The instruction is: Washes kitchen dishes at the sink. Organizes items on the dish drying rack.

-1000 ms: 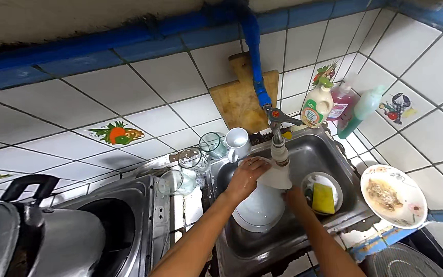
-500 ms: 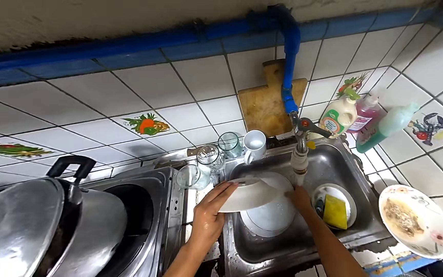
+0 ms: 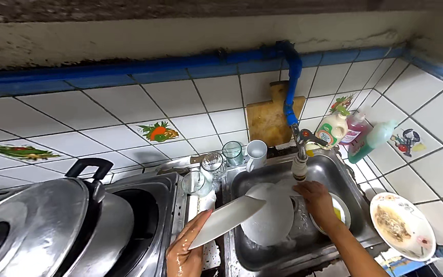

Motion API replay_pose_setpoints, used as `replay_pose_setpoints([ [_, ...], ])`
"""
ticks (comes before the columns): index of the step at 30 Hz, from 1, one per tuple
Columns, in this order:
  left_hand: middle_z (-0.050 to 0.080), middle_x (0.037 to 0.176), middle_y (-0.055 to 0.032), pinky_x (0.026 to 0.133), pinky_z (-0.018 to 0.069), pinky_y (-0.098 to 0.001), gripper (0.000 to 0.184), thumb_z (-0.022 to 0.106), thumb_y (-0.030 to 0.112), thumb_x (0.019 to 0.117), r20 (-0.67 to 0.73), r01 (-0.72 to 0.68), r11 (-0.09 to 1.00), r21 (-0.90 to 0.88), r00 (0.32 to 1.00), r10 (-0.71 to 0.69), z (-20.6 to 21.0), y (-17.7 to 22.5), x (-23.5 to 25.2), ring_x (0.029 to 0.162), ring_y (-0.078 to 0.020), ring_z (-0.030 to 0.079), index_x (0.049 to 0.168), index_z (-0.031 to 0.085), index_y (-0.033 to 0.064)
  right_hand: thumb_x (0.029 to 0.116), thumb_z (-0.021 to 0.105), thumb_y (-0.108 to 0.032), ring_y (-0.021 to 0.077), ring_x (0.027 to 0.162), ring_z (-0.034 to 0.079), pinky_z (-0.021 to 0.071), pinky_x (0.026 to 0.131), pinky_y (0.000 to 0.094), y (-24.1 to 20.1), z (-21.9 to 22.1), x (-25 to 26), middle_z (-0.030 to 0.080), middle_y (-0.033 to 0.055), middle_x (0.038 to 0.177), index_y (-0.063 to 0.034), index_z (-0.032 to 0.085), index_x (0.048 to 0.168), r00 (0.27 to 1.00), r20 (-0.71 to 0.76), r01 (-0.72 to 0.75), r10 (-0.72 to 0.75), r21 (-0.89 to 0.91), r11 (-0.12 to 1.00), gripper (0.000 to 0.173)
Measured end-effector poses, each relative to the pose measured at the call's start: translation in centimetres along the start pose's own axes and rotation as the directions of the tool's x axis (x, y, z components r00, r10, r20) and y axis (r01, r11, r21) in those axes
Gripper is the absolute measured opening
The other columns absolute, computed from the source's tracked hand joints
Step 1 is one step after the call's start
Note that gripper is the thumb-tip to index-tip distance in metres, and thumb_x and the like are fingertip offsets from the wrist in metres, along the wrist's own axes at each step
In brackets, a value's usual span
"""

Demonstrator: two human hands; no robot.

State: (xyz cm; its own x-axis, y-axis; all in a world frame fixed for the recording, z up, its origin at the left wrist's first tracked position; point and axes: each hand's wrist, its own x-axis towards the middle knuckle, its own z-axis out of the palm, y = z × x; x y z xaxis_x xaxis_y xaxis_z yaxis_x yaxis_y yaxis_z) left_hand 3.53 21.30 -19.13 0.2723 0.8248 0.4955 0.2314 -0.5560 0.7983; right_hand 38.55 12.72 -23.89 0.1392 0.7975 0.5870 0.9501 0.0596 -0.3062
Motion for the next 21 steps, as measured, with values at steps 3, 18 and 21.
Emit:
replay_pose_setpoints([
  [3,0.071,0.121,-0.0179,0.109,0.045,-0.0207,0.031,0.051,-0.007,0.0929,-0.001,0.059,0.997,-0.044,0.998,-0.059,0.1,0.4,-0.6,0.121,-0.0071,0.064,0.118,0.069,-0.0122,0.0902,0.062,-0.002,0.0357,0.103,0.074,0.0545,0.092,0.0584,2.6,0.3,-0.7,0.077,0.0137,0.108,-0.011,0.082,0.099,0.996,-0.078,0.021,-0.031,-0.128,0.991,0.023],
  [18,0.07,0.123,-0.0192,0.109,0.0463,-0.0222,0.032,0.049,-0.012,0.0927,0.019,0.296,0.946,-0.133,0.955,-0.296,-1.2,0.5,-4.3,0.121,-0.0062,0.063,0.121,0.065,-0.0161,0.0925,0.064,-0.002,0.0311,0.104,0.075,0.0577,0.094,0.0488,0.6,5.5,1.8,0.077,0.0182,0.109,0.0003,0.078,0.108,0.96,-0.011,-0.254,0.28,0.391,0.885,0.022],
  [21,0.069,0.124,-0.0183,0.108,0.0469,-0.0211,0.033,0.05,-0.012,0.0929,-0.017,0.333,0.932,-0.14,0.941,-0.339,-1.9,0.7,-4.2,0.119,-0.0037,0.063,0.122,0.063,-0.017,0.0897,0.073,-0.007,0.0146,0.096,0.072,0.0555,0.092,0.0331,-0.3,4.5,3.1,0.076,0.015,0.101,0.0065,0.073,0.109,0.827,0.198,-0.549,0.526,0.484,0.681,0.024],
])
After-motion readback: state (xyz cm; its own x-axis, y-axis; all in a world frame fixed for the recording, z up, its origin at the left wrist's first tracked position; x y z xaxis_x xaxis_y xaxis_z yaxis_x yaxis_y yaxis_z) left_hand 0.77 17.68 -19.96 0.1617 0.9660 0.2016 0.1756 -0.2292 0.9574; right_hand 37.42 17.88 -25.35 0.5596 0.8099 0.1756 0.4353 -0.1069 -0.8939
